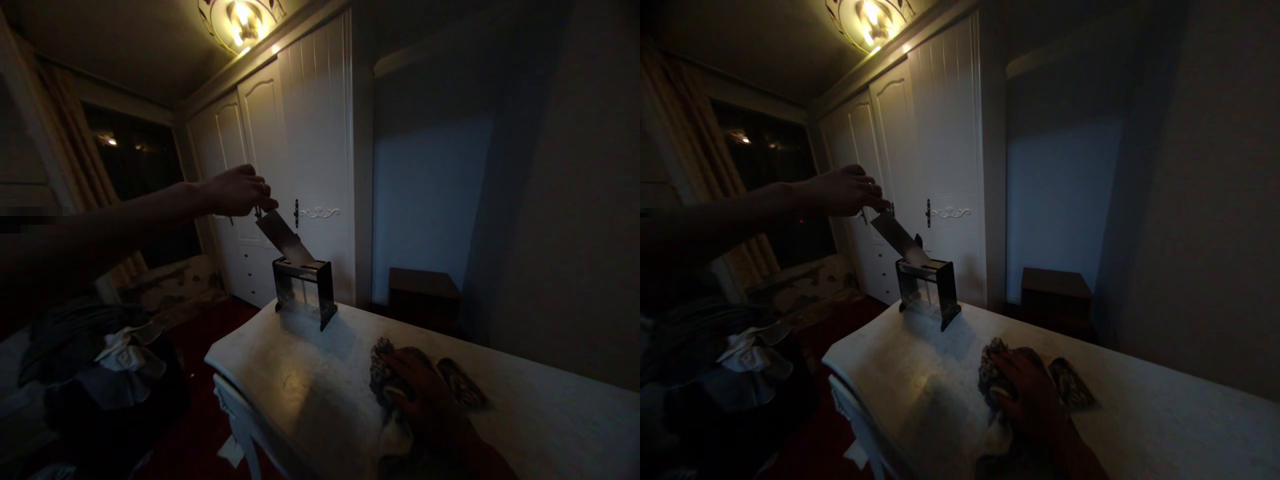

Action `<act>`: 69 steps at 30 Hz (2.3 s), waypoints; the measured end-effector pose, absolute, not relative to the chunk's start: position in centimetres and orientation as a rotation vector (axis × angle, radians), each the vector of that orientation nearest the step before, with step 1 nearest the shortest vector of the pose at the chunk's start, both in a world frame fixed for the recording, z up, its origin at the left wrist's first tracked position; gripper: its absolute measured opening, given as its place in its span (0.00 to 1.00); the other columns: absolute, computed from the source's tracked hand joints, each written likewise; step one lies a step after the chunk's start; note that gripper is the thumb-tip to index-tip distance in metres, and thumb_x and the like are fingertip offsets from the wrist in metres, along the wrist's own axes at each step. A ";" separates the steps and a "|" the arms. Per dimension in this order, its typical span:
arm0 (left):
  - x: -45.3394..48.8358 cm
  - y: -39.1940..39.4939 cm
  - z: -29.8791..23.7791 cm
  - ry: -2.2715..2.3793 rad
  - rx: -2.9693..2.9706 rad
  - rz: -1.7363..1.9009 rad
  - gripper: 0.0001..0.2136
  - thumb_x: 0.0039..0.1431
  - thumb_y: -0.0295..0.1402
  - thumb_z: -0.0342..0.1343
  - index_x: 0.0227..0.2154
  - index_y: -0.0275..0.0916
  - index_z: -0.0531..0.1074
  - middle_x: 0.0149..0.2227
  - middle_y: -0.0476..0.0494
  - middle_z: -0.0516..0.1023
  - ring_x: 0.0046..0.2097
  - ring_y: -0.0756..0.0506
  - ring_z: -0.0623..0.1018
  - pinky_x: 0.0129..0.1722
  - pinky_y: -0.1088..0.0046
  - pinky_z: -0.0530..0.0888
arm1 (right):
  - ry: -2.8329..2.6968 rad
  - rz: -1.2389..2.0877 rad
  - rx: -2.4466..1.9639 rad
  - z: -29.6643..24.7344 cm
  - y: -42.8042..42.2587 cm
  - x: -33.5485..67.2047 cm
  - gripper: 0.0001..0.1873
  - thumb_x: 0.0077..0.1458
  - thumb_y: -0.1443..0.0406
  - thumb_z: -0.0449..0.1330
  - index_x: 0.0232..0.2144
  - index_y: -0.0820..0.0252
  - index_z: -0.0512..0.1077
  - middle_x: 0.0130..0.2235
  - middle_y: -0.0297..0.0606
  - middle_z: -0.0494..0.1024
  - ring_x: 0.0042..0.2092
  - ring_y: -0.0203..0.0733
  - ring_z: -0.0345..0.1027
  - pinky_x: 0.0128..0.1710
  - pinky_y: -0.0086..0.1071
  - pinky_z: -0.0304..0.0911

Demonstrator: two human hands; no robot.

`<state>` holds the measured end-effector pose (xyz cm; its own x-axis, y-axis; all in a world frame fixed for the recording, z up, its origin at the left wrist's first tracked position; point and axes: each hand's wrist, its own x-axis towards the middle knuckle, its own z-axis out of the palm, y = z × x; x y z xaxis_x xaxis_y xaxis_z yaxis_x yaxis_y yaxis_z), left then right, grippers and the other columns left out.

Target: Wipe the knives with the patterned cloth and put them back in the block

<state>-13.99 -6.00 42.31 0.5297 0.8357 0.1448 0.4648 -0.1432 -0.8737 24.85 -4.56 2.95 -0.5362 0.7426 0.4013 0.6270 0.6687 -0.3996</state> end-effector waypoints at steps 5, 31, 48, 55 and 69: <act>-11.9 -4.4 43.2 -1.050 -1.761 0.533 0.22 0.56 0.21 0.48 0.51 0.44 0.73 0.44 0.44 0.78 0.47 0.44 0.70 0.52 0.62 0.55 | -2.318 0.291 -1.021 3.5 -5.0 24.8 0.29 0.52 0.64 0.58 0.58 0.55 0.68 0.57 0.46 0.72 0.58 0.53 0.64 0.58 0.49 0.59; -7.3 0.9 41.4 -1.022 -1.783 0.661 0.17 0.54 0.22 0.50 0.41 0.47 0.78 0.39 0.46 0.78 0.48 0.41 0.70 0.52 0.60 0.52 | -2.315 0.235 -0.979 3.0 -4.7 24.9 0.30 0.51 0.65 0.59 0.57 0.58 0.69 0.56 0.46 0.72 0.57 0.53 0.64 0.58 0.49 0.60; -6.0 1.6 39.2 -1.008 -1.797 0.690 0.17 0.53 0.22 0.49 0.38 0.47 0.78 0.40 0.44 0.79 0.47 0.41 0.71 0.52 0.59 0.52 | -2.298 0.281 -0.976 3.1 -4.8 25.0 0.30 0.51 0.65 0.59 0.58 0.54 0.68 0.57 0.44 0.72 0.57 0.52 0.65 0.58 0.49 0.60; -5.1 2.9 36.1 -0.990 -1.828 0.716 0.14 0.53 0.20 0.50 0.31 0.45 0.78 0.40 0.43 0.80 0.46 0.41 0.71 0.51 0.58 0.53 | -2.300 0.289 -0.978 3.0 -4.7 25.0 0.30 0.50 0.65 0.59 0.58 0.56 0.68 0.56 0.45 0.72 0.57 0.52 0.64 0.58 0.49 0.59; -5.6 4.7 27.9 -1.094 -1.957 0.633 0.11 0.52 0.20 0.53 0.28 0.43 0.76 0.37 0.44 0.82 0.41 0.45 0.74 0.53 0.59 0.56 | -2.285 0.276 -0.956 3.3 -5.0 24.9 0.31 0.50 0.67 0.59 0.58 0.54 0.67 0.56 0.44 0.72 0.56 0.51 0.65 0.57 0.47 0.60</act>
<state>-5.57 4.66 27.90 0.5033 0.8630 -0.0443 0.4688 -0.3158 -0.8249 24.93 -5.01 3.34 -0.5320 0.6988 0.4783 0.5650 0.7136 -0.4142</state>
